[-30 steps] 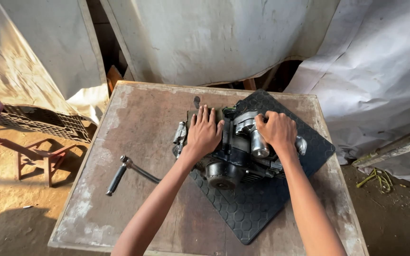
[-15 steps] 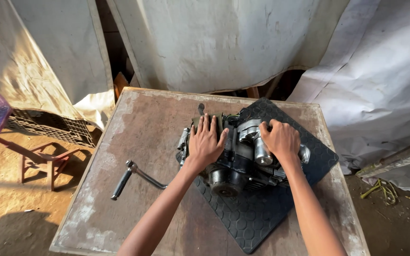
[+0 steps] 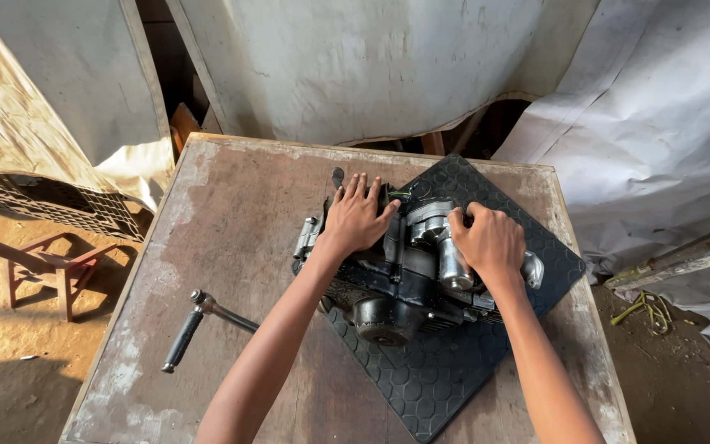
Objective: Inspecting and manipulating a motorcycle engine assembly on a workbench.
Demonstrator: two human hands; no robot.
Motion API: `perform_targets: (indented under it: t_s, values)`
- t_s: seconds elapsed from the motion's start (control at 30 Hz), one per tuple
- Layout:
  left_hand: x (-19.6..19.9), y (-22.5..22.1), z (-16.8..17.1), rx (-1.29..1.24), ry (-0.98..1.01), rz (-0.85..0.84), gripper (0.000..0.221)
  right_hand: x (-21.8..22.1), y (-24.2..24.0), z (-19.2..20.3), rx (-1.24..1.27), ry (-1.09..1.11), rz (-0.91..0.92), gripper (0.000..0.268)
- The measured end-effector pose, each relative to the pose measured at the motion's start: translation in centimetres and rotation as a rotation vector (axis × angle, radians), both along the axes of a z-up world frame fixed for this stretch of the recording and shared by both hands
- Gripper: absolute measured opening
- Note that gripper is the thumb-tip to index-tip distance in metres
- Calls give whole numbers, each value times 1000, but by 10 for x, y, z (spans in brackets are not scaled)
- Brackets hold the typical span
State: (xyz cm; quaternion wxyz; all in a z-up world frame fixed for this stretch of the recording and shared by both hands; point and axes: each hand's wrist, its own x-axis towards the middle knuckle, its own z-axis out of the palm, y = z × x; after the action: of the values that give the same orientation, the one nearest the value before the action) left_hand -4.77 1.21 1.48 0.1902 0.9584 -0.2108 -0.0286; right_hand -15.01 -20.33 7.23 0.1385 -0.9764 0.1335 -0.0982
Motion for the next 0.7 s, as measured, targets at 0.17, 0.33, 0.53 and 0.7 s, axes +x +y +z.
perform_targets:
  t_s: [0.17,0.33,0.53,0.7]
  values:
    - [26,-11,-1,-8,76,25,81,-2,5,11,-3,-2,13,48]
    - [36,-18,-2,-16,69,60,82,3,3,9,-14,17,-6,52]
    - [5,-5,3,-26,33,15,81,-5,5,12,25,-29,23,49]
    - [-30,7,11,14,-49,22,74,-7,4,10,21,-30,32,54]
